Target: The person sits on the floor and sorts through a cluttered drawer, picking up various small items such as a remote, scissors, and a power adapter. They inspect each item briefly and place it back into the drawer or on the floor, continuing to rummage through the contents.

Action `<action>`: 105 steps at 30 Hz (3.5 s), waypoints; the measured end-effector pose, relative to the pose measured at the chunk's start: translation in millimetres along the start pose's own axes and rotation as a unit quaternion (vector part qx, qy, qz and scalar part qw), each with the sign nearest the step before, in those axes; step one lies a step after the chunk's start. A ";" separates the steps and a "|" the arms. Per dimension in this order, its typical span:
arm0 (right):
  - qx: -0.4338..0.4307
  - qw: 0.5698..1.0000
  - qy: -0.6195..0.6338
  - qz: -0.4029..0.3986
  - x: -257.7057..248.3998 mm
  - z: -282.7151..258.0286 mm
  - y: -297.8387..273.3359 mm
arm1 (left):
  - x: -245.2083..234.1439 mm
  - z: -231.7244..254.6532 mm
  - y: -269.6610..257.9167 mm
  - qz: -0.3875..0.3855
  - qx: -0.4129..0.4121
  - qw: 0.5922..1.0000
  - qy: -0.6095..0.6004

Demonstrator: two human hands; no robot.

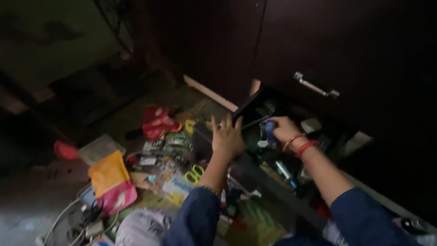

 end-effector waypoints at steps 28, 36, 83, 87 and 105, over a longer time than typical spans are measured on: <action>-0.099 0.896 -0.382 -0.203 266.0 41.9 -128.4 | 105.9 -162.4 -212.0 0.256 -0.200 0.798 -0.508; -0.196 0.947 -0.211 -0.140 196.5 -72.8 -164.4 | 61.2 -133.6 -211.5 0.226 -0.171 0.843 -0.458; 0.169 0.888 -0.420 -0.081 -43.6 178.5 66.6 | 43.1 17.4 28.7 -0.031 0.056 0.995 -0.072; 0.039 0.914 -0.401 -0.056 -31.1 126.7 45.6 | 36.2 14.7 25.5 -0.021 0.033 0.993 -0.111; 0.014 0.820 0.535 -0.201 39.5 -116.9 -156.7 | -37.0 -2.8 -108.8 0.146 0.034 0.828 -0.540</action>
Point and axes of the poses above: each hand's wrist, its own y-axis towards the middle knuckle, its own x-axis out of the palm, z = x × y, the point moved 7 cm from there along y, towards the middle knuckle
